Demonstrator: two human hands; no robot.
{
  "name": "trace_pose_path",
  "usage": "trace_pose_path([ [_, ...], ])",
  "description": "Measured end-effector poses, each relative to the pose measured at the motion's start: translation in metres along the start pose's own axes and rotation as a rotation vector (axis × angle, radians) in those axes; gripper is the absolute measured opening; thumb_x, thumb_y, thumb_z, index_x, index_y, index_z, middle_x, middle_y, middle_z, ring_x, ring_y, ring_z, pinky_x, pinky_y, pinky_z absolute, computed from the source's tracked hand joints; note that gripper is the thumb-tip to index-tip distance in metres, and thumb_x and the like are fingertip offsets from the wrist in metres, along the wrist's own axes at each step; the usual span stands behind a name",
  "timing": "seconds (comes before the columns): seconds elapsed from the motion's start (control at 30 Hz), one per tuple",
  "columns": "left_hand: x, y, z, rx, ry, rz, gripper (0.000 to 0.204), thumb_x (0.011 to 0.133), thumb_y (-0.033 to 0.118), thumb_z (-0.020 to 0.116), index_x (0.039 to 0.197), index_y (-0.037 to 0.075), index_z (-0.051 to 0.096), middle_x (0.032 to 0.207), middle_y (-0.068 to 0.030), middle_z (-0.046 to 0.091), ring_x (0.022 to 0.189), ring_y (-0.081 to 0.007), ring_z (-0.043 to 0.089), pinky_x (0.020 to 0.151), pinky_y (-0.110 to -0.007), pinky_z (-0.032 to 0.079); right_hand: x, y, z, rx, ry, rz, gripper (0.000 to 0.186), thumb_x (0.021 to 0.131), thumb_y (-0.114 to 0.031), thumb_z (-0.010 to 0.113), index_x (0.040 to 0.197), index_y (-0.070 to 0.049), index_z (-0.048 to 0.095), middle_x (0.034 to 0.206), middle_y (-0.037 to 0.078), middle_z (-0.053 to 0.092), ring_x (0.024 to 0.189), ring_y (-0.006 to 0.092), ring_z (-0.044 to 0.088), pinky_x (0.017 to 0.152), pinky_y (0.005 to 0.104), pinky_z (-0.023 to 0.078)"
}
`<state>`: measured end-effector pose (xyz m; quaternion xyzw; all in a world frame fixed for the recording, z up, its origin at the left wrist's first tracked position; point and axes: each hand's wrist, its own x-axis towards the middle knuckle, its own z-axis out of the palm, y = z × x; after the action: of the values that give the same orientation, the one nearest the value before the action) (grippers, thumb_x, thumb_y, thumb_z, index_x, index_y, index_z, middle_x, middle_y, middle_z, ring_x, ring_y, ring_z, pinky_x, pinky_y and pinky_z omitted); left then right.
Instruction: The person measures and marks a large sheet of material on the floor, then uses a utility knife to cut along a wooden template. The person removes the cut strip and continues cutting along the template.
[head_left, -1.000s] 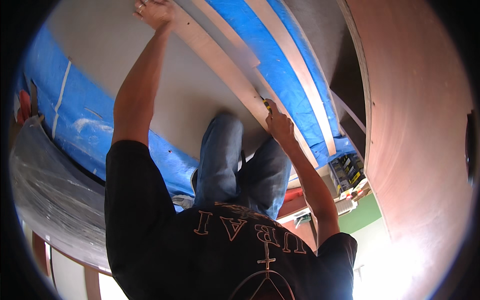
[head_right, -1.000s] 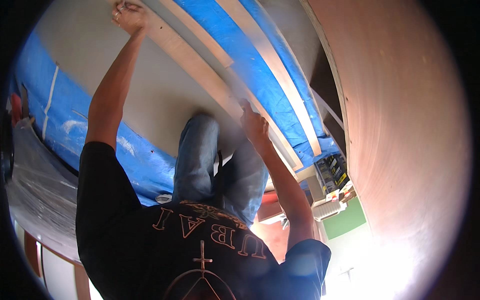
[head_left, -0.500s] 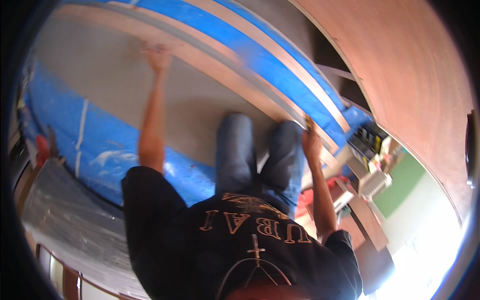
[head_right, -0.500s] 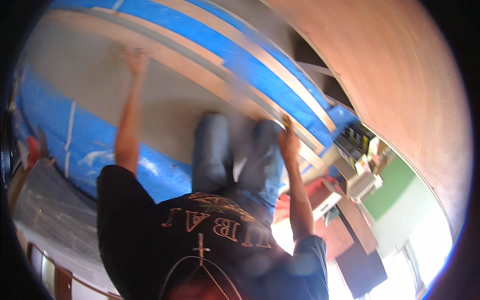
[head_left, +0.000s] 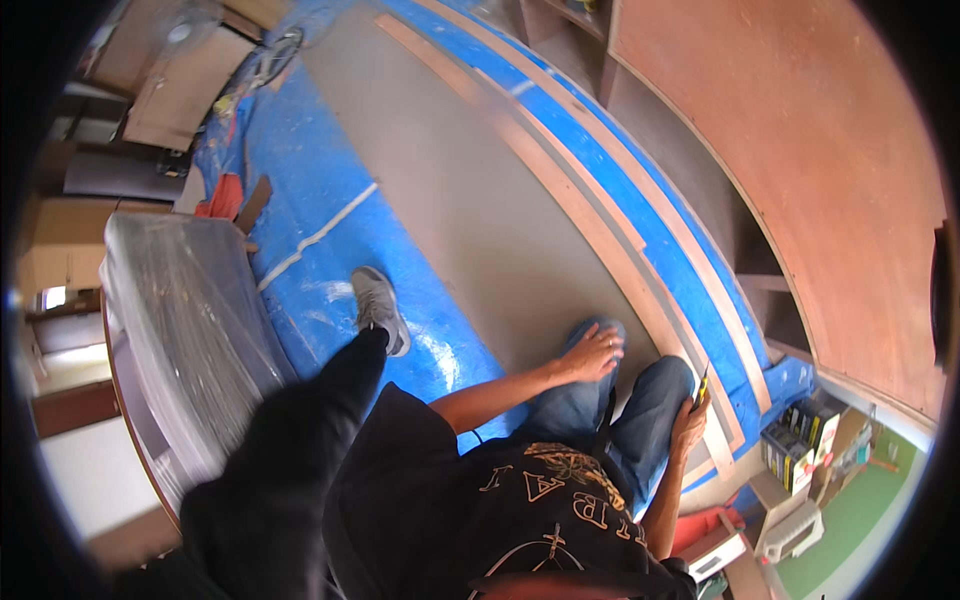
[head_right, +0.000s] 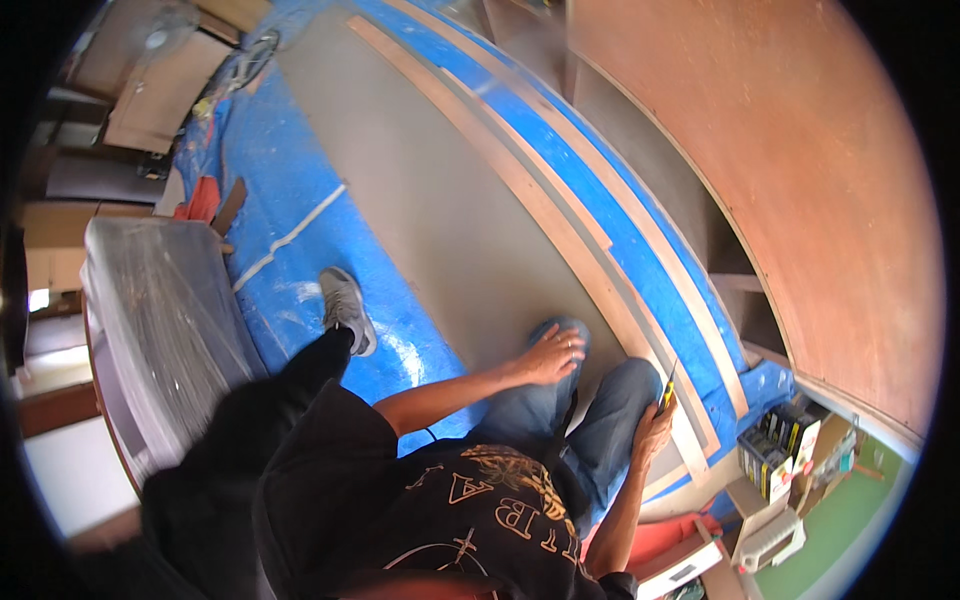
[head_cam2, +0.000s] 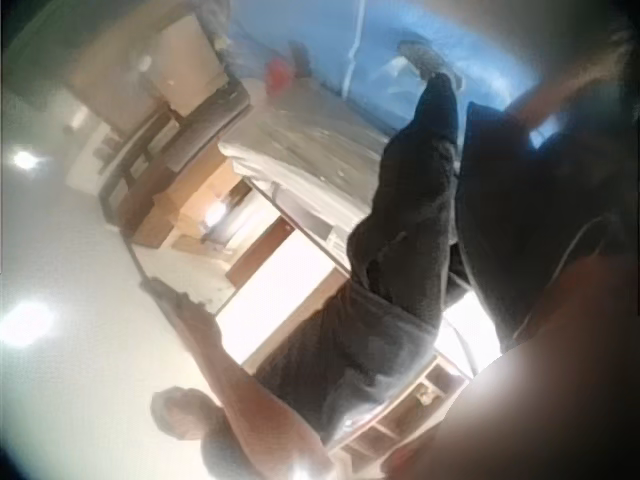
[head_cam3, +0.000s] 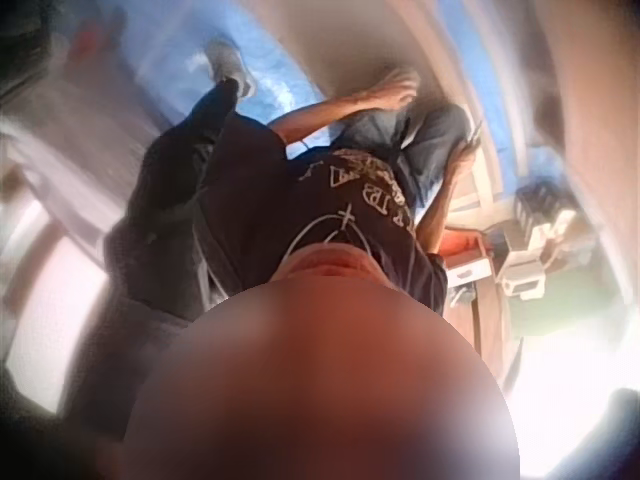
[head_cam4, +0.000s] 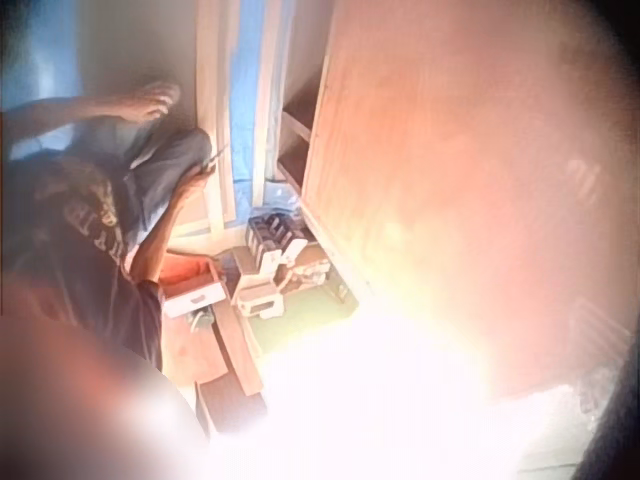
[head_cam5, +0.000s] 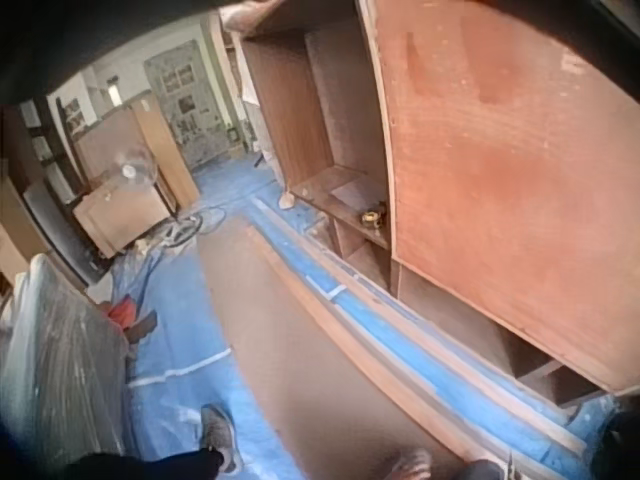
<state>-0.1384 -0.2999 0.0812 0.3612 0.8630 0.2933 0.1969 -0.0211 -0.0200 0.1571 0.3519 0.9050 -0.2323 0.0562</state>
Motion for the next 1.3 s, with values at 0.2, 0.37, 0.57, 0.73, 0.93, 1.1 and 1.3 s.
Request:
trace_pose_path([
  [0.2,-0.029,0.022,-0.032,-0.127,0.028,-0.190,0.030,0.089,0.026,0.068,0.109,0.006,0.061,0.124,-0.0148,0.058,0.123,-0.0345,0.053,0.096,-0.053,0.045,-0.024,-0.012,0.025,0.095,0.048,-0.110,0.047,0.097,-0.026,0.054,0.142,-0.015,0.045,0.113,0.026,0.068,0.099,0.0470,0.067,0.081,0.0540,0.052],
  [0.37,-0.073,0.048,-0.080,0.046,-0.202,-0.252,0.041,0.083,0.042,0.074,0.085,0.003,0.062,0.095,-0.0194,0.067,0.093,-0.0383,0.064,0.077,-0.049,0.049,-0.025,0.005,0.040,0.140,0.048,-0.083,0.047,0.096,-0.026,0.055,0.141,-0.017,0.045,0.107,0.025,0.069,0.095,0.0464,0.067,0.080,0.0552,0.052],
  [0.57,-0.095,0.081,-0.087,0.078,-0.268,-0.343,0.059,0.077,0.050,0.079,0.092,-0.004,0.062,0.095,-0.0237,0.067,0.092,-0.0410,0.065,0.079,-0.050,0.050,-0.018,0.037,0.054,0.230,0.099,-0.120,0.047,0.095,-0.027,0.055,0.140,-0.014,0.047,0.111,0.026,0.069,0.097,0.0459,0.067,0.084,0.0539,0.052],
  [0.73,-0.108,0.109,-0.081,0.161,-0.341,-0.385,0.084,0.074,0.052,0.080,0.123,-0.011,0.053,0.126,-0.0284,0.056,0.118,-0.0424,0.057,0.100,-0.047,0.047,-0.015,0.052,0.052,0.303,0.159,-0.172,0.046,0.095,-0.027,0.056,0.138,-0.013,0.049,0.110,0.024,0.070,0.098,0.0439,0.068,0.084,0.0518,0.052],
  [0.93,-0.126,0.132,-0.052,0.264,-0.028,-0.318,0.077,0.080,0.050,0.076,0.133,-0.001,0.053,0.136,-0.0273,0.048,0.130,-0.0417,0.047,0.106,-0.047,0.043,-0.018,0.055,0.046,0.303,0.064,-0.150,0.045,0.094,-0.026,0.056,0.137,-0.013,0.049,0.108,0.023,0.070,0.097,0.0429,0.068,0.084,0.0528,0.052],
  [1.1,-0.142,0.134,-0.032,0.356,0.052,-0.313,0.062,0.083,0.042,0.072,0.125,-0.001,0.057,0.131,-0.0266,0.051,0.124,-0.0437,0.048,0.104,-0.050,0.042,-0.019,0.059,0.050,0.341,0.095,-0.209,0.043,0.093,-0.027,0.056,0.134,-0.014,0.052,0.103,0.023,0.071,0.095,0.0436,0.069,0.081,0.0520,0.054],
  [1.3,-0.182,0.150,-0.022,0.306,0.296,-0.257,0.049,0.088,0.032,0.068,0.124,0.001,0.058,0.129,-0.0224,0.053,0.121,-0.0414,0.049,0.102,-0.049,0.043,-0.014,0.067,0.057,0.252,0.104,-0.276,0.049,0.093,-0.030,0.058,0.138,-0.013,0.049,0.105,0.026,0.070,0.093,0.0451,0.069,0.079,0.0538,0.055],
])
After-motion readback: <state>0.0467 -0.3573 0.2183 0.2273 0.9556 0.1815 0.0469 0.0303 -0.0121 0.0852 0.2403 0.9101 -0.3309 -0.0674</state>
